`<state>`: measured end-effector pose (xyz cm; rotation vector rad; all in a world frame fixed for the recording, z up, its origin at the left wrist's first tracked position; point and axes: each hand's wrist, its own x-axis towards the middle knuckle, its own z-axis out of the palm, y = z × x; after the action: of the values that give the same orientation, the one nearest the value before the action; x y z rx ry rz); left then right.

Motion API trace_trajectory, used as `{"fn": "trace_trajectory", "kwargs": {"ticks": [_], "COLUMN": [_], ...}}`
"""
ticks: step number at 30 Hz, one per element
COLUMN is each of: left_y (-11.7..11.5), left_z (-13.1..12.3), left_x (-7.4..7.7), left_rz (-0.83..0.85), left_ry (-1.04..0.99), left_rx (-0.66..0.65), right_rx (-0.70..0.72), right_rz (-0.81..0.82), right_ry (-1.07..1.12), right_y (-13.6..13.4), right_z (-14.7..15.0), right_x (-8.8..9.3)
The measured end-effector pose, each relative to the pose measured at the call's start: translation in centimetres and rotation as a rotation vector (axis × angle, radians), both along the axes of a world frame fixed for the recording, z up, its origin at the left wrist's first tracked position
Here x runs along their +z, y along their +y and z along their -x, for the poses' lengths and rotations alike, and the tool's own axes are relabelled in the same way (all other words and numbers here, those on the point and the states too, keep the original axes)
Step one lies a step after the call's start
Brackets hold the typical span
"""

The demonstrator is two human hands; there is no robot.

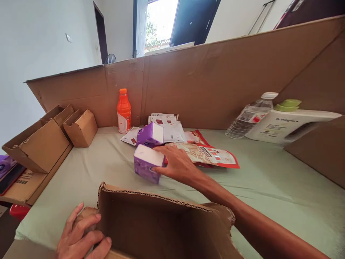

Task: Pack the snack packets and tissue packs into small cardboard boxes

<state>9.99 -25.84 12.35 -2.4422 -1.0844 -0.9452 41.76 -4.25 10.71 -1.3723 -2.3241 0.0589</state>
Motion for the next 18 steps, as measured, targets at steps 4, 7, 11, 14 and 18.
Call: {"fn": "trace_trajectory", "kwargs": {"ticks": [4, 7, 11, 14, 18], "left_y": [-0.5, -0.7, -0.9, -1.2, -1.4], "left_z": [-0.2, -0.3, -0.5, -1.2, -2.4], "left_x": [0.4, 0.6, 1.1, 1.4, 1.2], "left_rz": [0.036, 0.051, 0.110, 0.168, 0.195], "left_ry": [0.009, 0.033, 0.021, 0.004, -0.058], "left_rx": [0.013, 0.024, 0.035, 0.030, 0.025], "right_rx": [0.117, 0.116, 0.099, 0.053, -0.146], "right_rz": [0.089, 0.120, 0.168, 0.161, -0.072], "right_ry": [-0.100, -0.171, -0.144, 0.000, 0.250], "right_y": [-2.8, -3.7, -3.3, -3.6, -6.5], "right_z": [-1.3, -0.5, 1.3, 0.4, -5.2], "right_x": [1.2, 1.5, 1.7, 2.6, 6.1]}}
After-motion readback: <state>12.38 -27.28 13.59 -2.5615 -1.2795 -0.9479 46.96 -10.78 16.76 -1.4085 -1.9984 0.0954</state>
